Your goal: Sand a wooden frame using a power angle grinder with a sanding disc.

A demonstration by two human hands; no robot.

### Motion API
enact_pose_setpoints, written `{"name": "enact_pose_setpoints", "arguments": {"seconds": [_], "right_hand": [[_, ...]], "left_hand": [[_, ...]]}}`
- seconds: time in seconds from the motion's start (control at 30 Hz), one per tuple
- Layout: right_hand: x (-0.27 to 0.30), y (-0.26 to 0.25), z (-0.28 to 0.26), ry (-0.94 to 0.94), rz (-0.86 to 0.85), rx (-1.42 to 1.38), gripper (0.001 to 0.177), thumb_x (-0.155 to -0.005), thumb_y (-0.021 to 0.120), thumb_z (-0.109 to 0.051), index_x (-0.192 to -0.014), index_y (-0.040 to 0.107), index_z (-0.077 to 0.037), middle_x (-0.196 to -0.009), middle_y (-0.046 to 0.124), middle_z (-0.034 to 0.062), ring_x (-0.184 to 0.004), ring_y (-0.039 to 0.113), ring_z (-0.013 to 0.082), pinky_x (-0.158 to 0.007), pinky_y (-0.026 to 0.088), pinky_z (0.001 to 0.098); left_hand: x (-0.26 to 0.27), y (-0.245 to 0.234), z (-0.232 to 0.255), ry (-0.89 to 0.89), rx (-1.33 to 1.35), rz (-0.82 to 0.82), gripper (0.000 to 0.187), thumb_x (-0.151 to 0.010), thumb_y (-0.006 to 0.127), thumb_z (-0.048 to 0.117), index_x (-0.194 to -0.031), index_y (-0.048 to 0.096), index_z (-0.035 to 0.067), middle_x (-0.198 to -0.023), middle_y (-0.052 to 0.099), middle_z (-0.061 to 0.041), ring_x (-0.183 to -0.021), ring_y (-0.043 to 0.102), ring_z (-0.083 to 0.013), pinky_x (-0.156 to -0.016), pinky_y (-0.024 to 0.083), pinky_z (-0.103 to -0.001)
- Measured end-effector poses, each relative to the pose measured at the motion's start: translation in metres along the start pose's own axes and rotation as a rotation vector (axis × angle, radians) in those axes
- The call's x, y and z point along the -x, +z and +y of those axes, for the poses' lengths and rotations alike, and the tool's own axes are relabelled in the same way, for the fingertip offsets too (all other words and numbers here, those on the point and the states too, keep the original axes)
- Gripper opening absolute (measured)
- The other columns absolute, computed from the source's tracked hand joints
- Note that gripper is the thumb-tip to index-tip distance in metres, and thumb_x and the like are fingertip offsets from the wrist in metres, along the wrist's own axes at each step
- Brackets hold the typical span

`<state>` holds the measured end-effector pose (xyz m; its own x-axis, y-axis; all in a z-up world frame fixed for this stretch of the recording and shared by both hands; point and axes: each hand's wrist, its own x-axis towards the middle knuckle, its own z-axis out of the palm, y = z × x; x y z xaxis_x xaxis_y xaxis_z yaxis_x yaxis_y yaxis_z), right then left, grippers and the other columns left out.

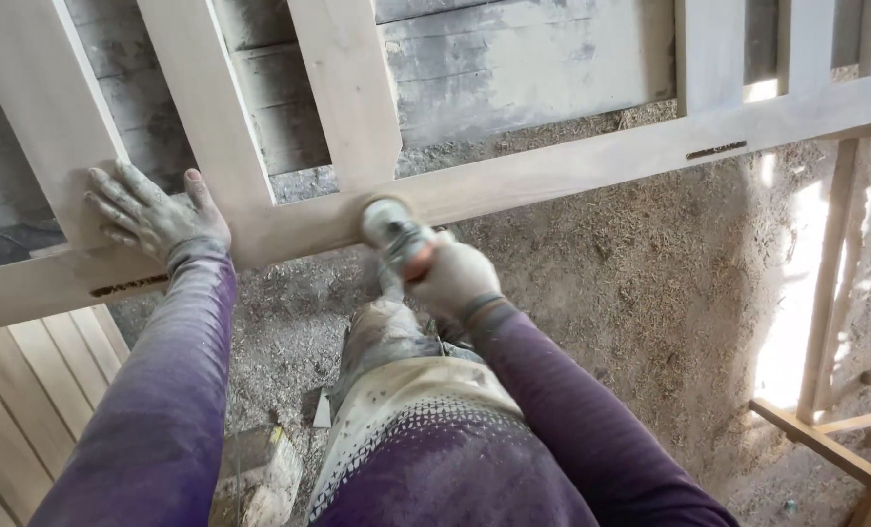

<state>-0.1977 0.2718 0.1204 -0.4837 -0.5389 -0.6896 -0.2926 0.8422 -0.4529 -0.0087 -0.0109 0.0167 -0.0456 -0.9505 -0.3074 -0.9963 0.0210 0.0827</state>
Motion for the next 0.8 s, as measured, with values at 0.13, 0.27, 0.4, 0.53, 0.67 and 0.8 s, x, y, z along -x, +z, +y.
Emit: {"name": "enact_pose_setpoints", "arguments": {"seconds": [0.13,0.27,0.4,0.53,0.67,0.8], "right_hand": [[-0.007,0.007,-0.004,-0.097,-0.09,0.243,0.04,-0.088,0.07,-0.037,-0.105,0.059,-0.004,-0.084,0.073,0.0109,-0.075,0.073,0.0248,-0.076,0.062,0.041],[-0.009,-0.032,0.03,-0.041,-0.111,0.226,0.04,-0.088,0.069,-0.039,-0.108,0.059,-0.006,-0.089,0.073,0.0079,-0.075,0.073,0.0199,-0.075,0.064,0.0379],[-0.012,-0.094,0.102,-0.03,0.008,0.173,0.03,-0.089,0.069,-0.037,-0.107,0.067,-0.012,-0.095,0.075,0.0072,-0.079,0.074,0.0193,-0.081,0.062,0.0371],[-0.01,-0.167,0.178,0.231,0.137,-0.002,0.03,-0.087,0.074,-0.034,-0.106,0.07,-0.011,-0.097,0.077,0.0064,-0.086,0.075,0.0197,-0.084,0.062,0.0361],[-0.02,-0.234,0.274,0.291,0.243,0.108,0.038,-0.08,0.083,-0.029,-0.112,0.071,-0.011,-0.1,0.078,0.01,-0.09,0.074,0.022,-0.089,0.058,0.0379],[-0.02,-0.291,0.332,0.276,0.339,0.067,0.043,-0.077,0.088,-0.032,-0.11,0.073,-0.009,-0.1,0.078,0.0132,-0.09,0.073,0.0233,-0.088,0.058,0.0389]], "left_hand": [[0.007,0.007,-0.012,0.11,0.004,0.008,0.092,-0.108,0.043,0.067,-0.173,0.009,0.011,-0.178,-0.004,-0.015,-0.164,-0.001,-0.04,-0.133,0.0,-0.064],[0.033,0.017,-0.003,0.203,0.063,0.011,0.097,-0.108,0.042,0.067,-0.172,0.004,0.004,-0.176,-0.006,-0.019,-0.164,-0.001,-0.0402,-0.132,-0.002,-0.063],[0.07,0.046,0.027,0.231,0.007,-0.003,0.096,-0.108,0.041,0.066,-0.17,0.004,0.004,-0.175,-0.007,-0.021,-0.164,-0.002,-0.0423,-0.13,-0.003,-0.064],[0.116,0.068,0.091,0.266,-0.038,-0.026,0.095,-0.105,0.042,0.062,-0.171,0.004,0.006,-0.175,-0.008,-0.021,-0.161,-0.005,-0.0472,-0.128,-0.004,-0.068],[0.143,0.105,0.153,0.232,-0.049,0.003,0.093,-0.106,0.042,0.061,-0.171,0.003,0.007,-0.176,-0.008,-0.02,-0.16,-0.007,-0.0488,-0.126,-0.004,-0.069],[0.166,0.114,0.227,0.134,-0.047,-0.024,0.095,-0.105,0.042,0.063,-0.17,0.0,0.008,-0.176,-0.009,-0.019,-0.16,-0.007,-0.0482,-0.127,-0.004,-0.069]]}}
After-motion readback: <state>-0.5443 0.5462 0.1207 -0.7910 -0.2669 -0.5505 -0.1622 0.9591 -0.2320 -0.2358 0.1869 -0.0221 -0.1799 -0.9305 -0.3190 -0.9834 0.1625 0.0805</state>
